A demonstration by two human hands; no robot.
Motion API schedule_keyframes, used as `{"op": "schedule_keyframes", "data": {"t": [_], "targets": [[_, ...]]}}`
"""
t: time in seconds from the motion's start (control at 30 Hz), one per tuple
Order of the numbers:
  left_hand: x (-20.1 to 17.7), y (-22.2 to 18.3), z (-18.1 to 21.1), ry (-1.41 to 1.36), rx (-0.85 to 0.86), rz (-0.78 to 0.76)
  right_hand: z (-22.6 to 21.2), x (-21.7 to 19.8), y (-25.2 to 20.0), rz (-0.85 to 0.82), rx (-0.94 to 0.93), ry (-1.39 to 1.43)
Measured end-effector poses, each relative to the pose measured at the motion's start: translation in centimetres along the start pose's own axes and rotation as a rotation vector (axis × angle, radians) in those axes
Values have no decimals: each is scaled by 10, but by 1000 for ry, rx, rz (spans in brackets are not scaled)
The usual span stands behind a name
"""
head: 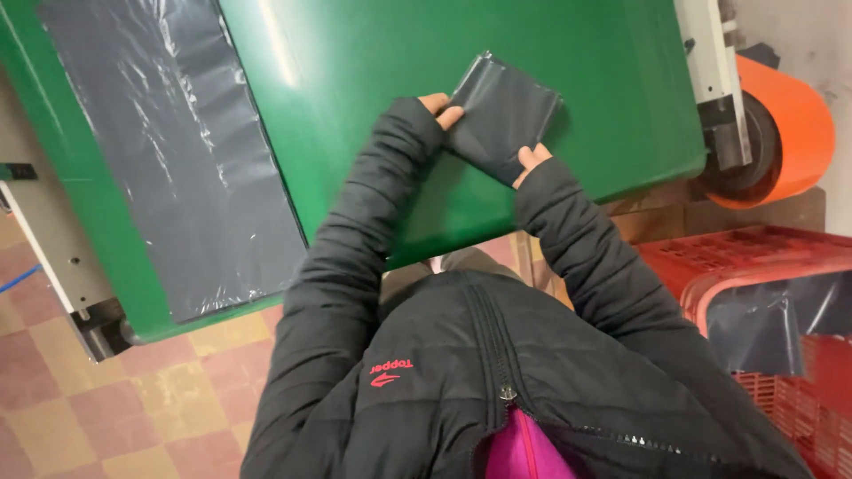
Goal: Folding plastic bags and placing them in a crate.
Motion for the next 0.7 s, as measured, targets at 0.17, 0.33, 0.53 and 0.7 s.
{"op": "schedule_keyframes", "data": {"t": [0.17,0.33,0.53,0.7], "targets": [[26,-8,23,25,-310,235,-26,-10,-10,-185,108,407],[-12,-46,28,-25,-326,425,-32,-47,-10,-58,80,18],[-91,-237,13,208,-155,502,-5,147,-58,-237,-174,46],[-135,-375,-10,417,-362,395,59,281,-73,-646,59,232]]}}
Point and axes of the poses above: each hand's wrist, its own y-axis towards the middle knuckle, its own x-axis out of the palm, z = x × y, the point moved 1 cm from there along y, towards the middle knuckle, and after that the axes turned 3 degrees about -x, right-handed, at the moved point
